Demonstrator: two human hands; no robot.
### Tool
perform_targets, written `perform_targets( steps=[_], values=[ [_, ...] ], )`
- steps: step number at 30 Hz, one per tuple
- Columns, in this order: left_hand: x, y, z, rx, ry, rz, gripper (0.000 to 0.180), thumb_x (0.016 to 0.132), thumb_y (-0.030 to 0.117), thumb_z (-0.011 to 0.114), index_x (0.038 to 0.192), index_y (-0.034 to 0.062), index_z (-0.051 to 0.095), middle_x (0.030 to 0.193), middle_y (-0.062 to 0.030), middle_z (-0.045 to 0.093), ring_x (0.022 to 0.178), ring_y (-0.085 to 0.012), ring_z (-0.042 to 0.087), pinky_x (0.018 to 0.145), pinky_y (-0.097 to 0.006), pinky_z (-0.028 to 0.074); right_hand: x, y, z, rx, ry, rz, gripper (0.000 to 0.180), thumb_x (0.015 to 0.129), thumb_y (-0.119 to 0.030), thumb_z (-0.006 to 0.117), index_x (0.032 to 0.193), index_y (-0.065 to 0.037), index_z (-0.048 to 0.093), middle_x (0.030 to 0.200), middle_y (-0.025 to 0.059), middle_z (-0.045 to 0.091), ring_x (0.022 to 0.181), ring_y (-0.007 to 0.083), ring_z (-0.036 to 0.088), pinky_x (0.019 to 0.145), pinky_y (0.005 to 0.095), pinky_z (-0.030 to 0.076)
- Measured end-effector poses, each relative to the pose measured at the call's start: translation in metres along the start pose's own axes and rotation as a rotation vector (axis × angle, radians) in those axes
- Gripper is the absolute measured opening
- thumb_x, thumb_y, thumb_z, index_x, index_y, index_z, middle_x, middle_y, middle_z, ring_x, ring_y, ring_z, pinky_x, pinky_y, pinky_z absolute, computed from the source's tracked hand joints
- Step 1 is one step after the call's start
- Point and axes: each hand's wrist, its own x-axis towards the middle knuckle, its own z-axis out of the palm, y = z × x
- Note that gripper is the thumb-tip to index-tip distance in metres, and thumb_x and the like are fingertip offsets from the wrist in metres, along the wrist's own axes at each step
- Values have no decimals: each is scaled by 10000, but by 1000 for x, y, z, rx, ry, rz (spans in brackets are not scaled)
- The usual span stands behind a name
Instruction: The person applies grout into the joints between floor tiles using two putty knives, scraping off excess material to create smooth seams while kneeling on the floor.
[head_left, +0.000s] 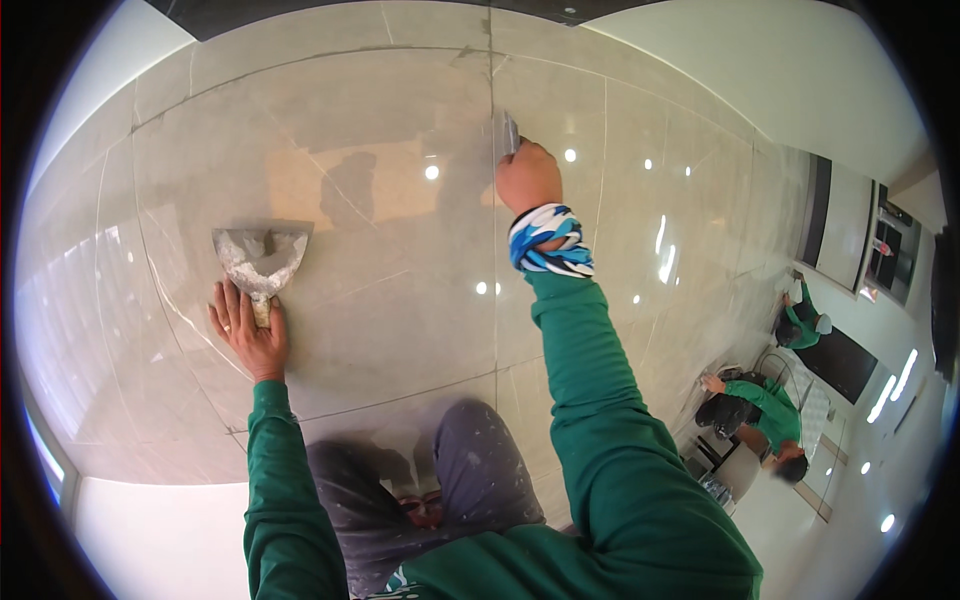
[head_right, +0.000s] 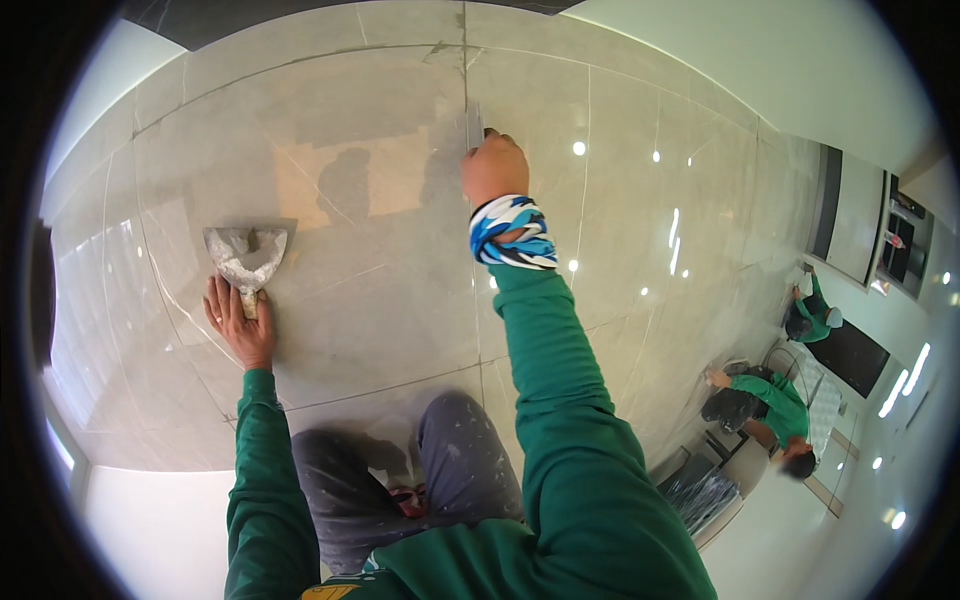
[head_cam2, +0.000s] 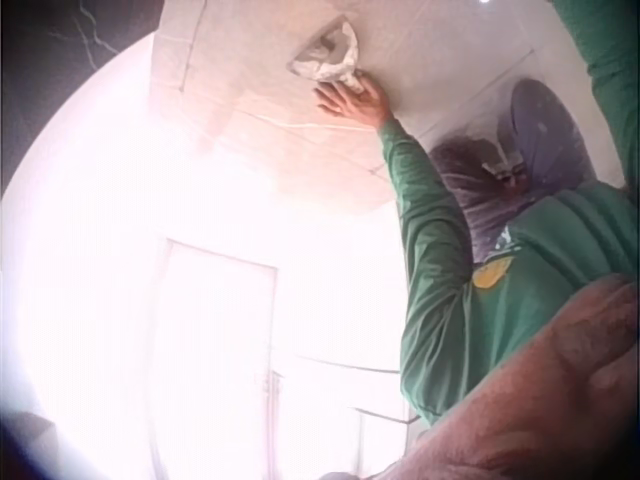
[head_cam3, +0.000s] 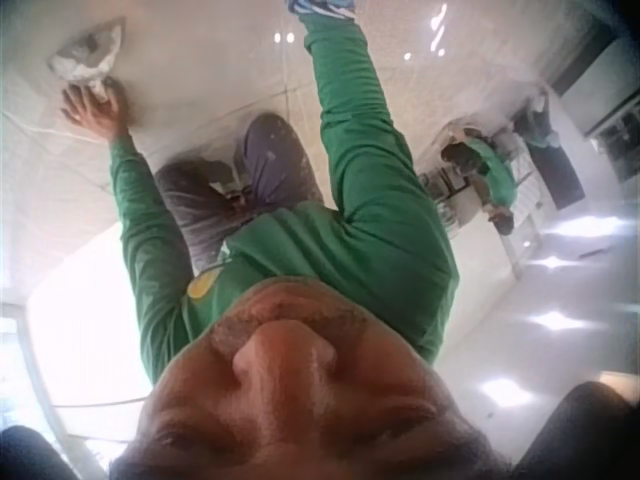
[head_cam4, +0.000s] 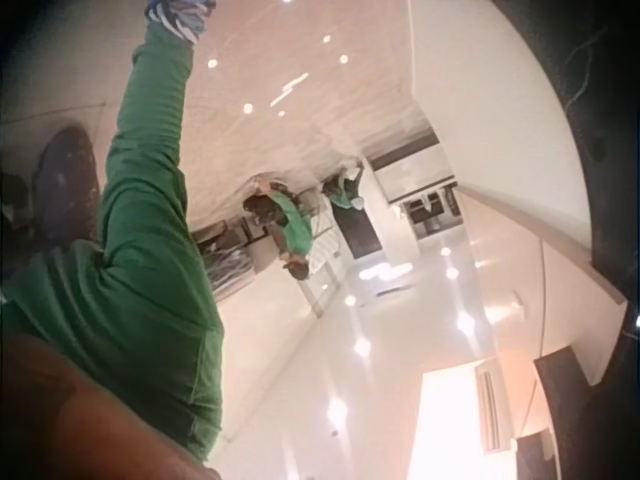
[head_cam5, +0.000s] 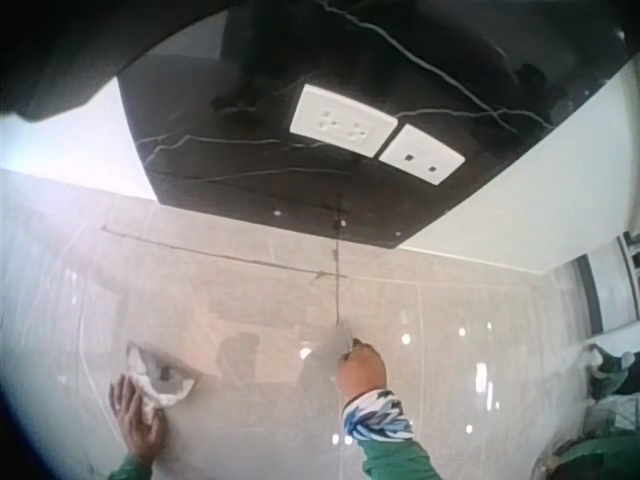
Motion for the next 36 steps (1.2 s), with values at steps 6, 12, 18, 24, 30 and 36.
perform_targets(
  steps=[6, 12, 18, 24, 30, 36],
  values=[
    [0, 0, 0, 3, 4, 1, 473, 902, 296, 686, 1282, 15, 658, 1555, -146, 504, 1494, -345, 384, 1249, -531, 176, 1, -37, 29, -242, 9, -121, 238, 878, -97, 564, 1014, 77, 655, 1044, 232, 670, 1040, 391, 615, 904, 451, 541],
    [0, 1, -1, -1, 19, 3, 454, 904, 294, 687, 1252, 2, 668, 1545, -153, 513, 1491, -348, 387, 1248, -530, 177, -12, -56, 40, -13, 75, -89, 287, 839, -117, 597, 1041, 82, 648, 1037, 232, 657, 1057, 386, 593, 890, 460, 518],
    [8, 11, -1, -16, 12, 6, 451, 909, 293, 682, 1247, -6, 668, 1543, -156, 514, 1490, -348, 389, 1249, -527, 178, 35, -17, 18, -192, 70, -100, 258, 840, -113, 591, 1006, 67, 672, 1005, 207, 683, 1059, 378, 591, 934, 457, 473],
    [1, 3, -1, -1, 2, -5, 447, 911, 290, 681, 1257, 6, 669, 1545, -150, 514, 1488, -343, 395, 1250, -524, 177, -1, -61, 37, -81, 65, -238, 254, 850, -130, 578, 980, 53, 697, 1005, 200, 685, 1032, 370, 584, 938, 468, 453],
    [4, 7, -1, -7, 4, 1, 443, 911, 285, 685, 1263, 16, 666, 1548, -141, 513, 1490, -343, 393, 1250, -523, 177, 1, 14, 9, -146, 75, -186, 242, 867, -145, 595, 993, 27, 710, 980, 219, 689, 963, 385, 626, 892, 470, 500],
    [2, 4, -2, 2, -4, 6, 467, 932, 303, 666, 1290, 4, 643, 1546, -163, 508, 1493, -339, 384, 1252, -522, 170, -24, 7, 15, -40, 86, 59, 220, 873, -113, 594, 1012, 27, 689, 994, 205, 693, 984, 379, 643, 903, 452, 508]
  ],
)
